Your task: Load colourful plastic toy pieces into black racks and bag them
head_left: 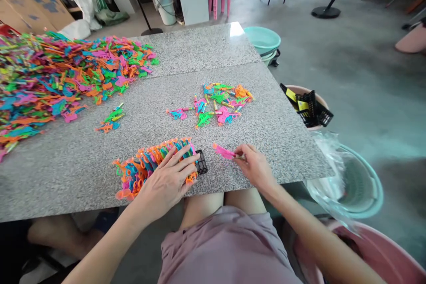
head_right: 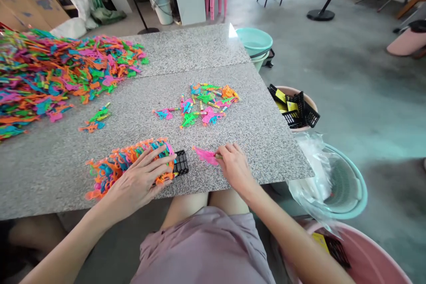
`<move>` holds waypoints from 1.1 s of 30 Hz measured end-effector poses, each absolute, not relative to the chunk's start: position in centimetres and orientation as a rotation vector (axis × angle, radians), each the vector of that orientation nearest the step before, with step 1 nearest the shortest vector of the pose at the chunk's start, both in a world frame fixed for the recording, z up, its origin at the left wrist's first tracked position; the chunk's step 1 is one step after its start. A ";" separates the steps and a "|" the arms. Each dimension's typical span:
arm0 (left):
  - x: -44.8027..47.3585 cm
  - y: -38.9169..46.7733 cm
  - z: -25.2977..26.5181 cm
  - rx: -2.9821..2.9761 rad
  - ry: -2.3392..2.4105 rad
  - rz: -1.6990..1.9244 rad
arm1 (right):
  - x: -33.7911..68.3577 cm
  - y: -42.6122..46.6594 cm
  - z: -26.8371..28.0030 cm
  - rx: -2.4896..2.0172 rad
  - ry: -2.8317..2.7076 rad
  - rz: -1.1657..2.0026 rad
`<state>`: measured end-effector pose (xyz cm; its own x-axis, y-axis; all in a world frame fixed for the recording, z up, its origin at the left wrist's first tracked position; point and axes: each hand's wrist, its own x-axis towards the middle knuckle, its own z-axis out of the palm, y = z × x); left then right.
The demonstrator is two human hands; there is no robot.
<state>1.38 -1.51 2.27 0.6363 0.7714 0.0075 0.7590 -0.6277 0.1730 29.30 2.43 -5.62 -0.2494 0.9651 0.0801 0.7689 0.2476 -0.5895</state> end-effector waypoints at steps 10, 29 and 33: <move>1.5 -1.5 2.1 2.702 1.278 0.134 | 20.0 -0.8 -8.7 -1.296 -1.576 1.365; 2.1 -1.0 1.5 2.733 1.367 0.287 | 18.2 1.6 -5.7 -1.367 -2.357 0.892; 2.0 -0.7 1.1 2.739 1.397 0.326 | 17.3 1.9 -5.7 -1.346 -2.372 0.887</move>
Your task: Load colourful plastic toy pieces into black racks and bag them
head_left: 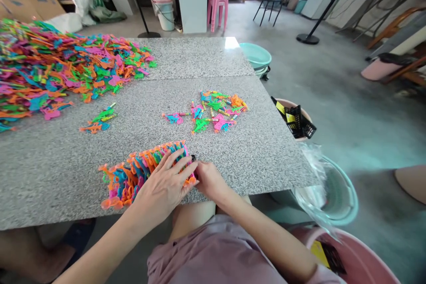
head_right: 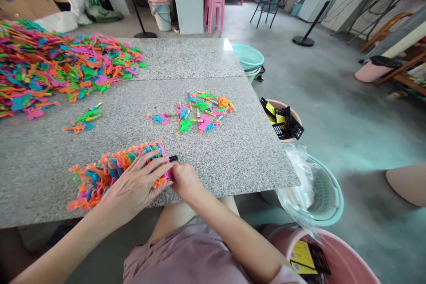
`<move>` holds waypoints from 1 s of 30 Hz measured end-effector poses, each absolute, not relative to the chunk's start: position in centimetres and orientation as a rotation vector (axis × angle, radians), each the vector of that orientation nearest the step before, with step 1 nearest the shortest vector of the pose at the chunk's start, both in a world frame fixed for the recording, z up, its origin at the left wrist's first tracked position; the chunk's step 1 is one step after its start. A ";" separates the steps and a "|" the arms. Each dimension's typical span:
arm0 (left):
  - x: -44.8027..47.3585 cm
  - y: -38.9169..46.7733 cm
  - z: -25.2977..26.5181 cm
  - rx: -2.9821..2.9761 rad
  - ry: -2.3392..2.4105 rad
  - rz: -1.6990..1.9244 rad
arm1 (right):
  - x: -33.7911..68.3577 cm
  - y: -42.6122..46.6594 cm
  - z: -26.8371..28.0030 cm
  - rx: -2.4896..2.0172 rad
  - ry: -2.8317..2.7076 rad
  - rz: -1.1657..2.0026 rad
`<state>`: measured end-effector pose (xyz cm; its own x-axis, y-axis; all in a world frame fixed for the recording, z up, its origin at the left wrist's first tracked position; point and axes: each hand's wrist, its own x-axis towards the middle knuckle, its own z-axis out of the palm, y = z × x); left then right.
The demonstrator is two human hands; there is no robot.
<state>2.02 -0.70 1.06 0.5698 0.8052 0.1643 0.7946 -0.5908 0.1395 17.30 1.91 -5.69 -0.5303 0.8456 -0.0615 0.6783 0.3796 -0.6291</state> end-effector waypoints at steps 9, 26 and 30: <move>1.7 -0.4 -0.4 2.805 1.478 0.400 | 22.1 10.9 -4.0 -1.545 -2.375 0.597; 1.8 -0.3 0.2 2.772 1.491 0.337 | 28.8 6.8 -8.0 -0.955 -2.668 0.246; 1.7 -0.3 0.7 2.758 1.471 0.318 | 27.1 6.5 -7.4 -1.742 -2.224 0.407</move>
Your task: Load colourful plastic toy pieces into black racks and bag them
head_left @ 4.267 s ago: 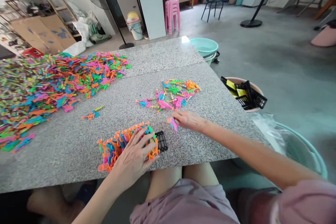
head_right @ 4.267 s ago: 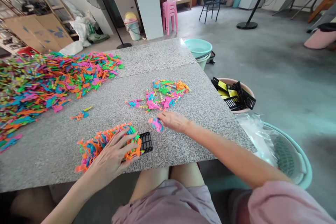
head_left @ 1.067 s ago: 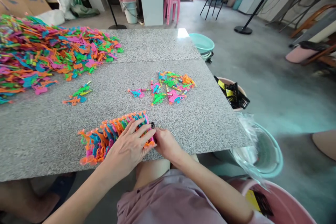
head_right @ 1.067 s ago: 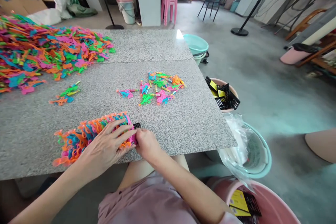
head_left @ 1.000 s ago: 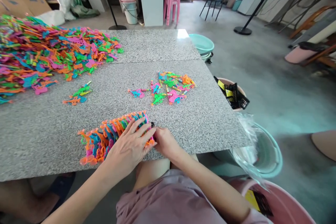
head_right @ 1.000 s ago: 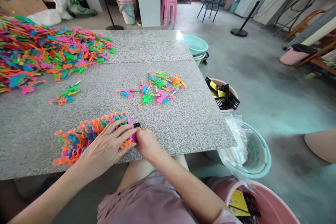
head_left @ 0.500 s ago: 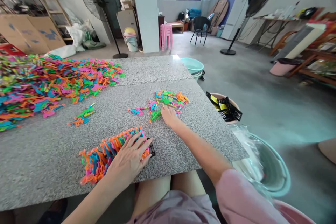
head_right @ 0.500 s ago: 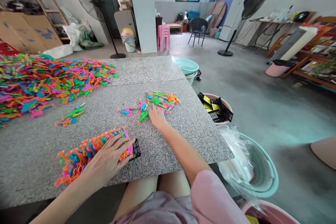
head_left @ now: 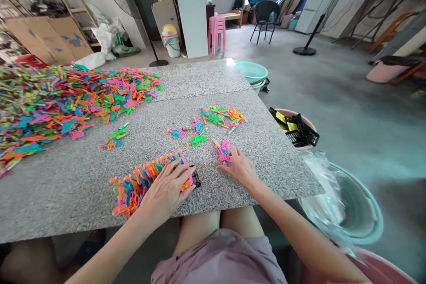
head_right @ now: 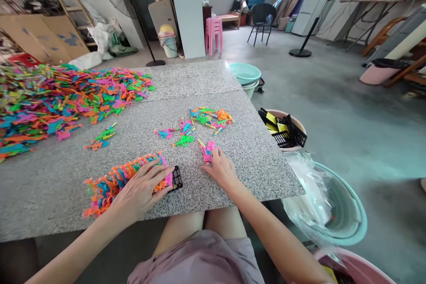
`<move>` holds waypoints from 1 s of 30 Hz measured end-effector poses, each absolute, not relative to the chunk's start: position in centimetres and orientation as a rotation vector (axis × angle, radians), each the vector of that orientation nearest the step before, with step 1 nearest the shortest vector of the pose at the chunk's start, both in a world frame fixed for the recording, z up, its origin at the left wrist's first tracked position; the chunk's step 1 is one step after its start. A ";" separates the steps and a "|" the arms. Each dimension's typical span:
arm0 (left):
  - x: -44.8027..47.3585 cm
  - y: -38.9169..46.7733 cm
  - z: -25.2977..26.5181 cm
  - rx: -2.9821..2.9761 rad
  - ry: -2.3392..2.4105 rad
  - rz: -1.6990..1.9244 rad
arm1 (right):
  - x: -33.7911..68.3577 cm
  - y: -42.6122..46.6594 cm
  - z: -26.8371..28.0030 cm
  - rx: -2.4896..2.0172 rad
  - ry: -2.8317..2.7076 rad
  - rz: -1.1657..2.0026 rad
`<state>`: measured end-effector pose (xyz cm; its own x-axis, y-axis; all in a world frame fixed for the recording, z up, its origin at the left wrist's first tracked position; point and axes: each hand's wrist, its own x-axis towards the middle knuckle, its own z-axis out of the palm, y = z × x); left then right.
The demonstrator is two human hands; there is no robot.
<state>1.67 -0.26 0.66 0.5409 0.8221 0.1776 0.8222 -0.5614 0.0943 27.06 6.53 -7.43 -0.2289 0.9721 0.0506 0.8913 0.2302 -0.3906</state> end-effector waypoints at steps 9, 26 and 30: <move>-0.1 -1.2 1.7 -2.852 -1.435 -0.262 | 29.0 6.3 -6.7 -1.681 -1.674 1.160; 1.2 -1.5 2.1 -2.755 -1.442 -0.165 | 15.6 8.8 -8.9 -0.959 -1.920 1.218; 1.3 -1.5 2.1 -2.755 -1.442 -0.169 | 16.0 8.8 -8.4 -0.989 -1.942 1.206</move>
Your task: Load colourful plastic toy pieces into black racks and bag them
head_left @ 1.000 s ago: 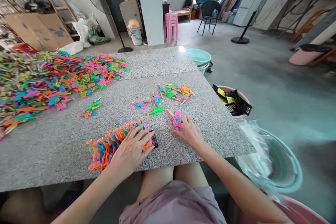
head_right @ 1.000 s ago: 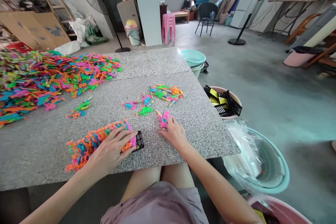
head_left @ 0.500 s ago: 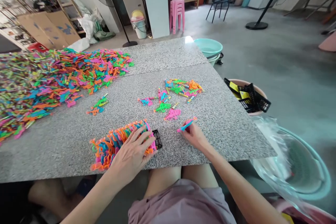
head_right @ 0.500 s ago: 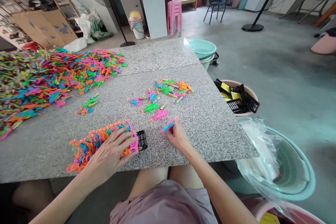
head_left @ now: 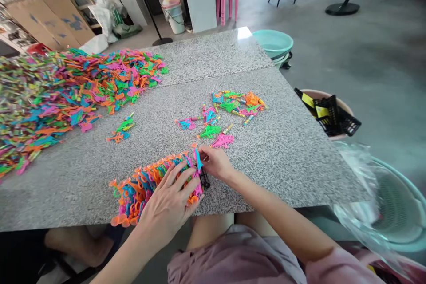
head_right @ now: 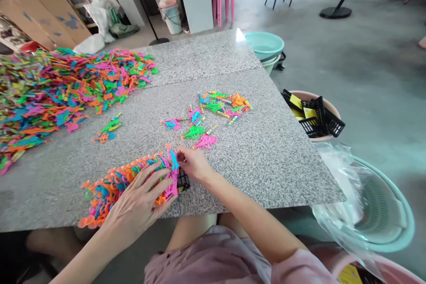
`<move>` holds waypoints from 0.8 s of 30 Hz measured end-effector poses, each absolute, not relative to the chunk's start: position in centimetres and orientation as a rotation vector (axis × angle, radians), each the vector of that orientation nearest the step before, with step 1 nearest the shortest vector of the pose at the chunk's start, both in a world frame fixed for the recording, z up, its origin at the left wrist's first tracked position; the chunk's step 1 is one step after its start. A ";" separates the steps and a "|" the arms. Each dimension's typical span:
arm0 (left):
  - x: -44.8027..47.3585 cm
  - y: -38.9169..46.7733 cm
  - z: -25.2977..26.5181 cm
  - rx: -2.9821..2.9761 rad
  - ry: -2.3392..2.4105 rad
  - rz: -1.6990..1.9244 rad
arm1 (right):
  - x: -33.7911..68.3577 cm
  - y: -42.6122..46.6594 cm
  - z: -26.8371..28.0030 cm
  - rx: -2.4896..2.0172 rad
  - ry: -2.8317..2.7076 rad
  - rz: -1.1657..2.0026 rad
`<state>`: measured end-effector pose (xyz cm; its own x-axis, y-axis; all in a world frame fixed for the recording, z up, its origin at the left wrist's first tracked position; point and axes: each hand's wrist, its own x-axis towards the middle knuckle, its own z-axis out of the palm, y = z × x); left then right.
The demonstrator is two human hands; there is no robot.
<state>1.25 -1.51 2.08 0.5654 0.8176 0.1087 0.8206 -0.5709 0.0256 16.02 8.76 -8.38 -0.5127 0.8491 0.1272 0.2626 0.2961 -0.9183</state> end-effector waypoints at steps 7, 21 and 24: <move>1.0 -1.6 1.7 -2.741 -1.408 -0.198 | 15.8 8.5 -8.8 -1.010 -1.922 1.281; 0.9 -1.7 1.5 -2.695 -1.386 -0.243 | 15.5 8.7 -8.0 -0.989 -2.155 1.100; 1.0 -1.6 1.8 -2.705 -1.277 -0.256 | 14.9 8.6 -7.4 -0.973 -2.278 1.055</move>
<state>0.97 -1.62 1.78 0.6256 0.7508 0.2120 0.7745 -0.6303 -0.0533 14.88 8.58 -7.38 -0.6526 0.7514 0.0978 0.4114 0.4597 -0.7870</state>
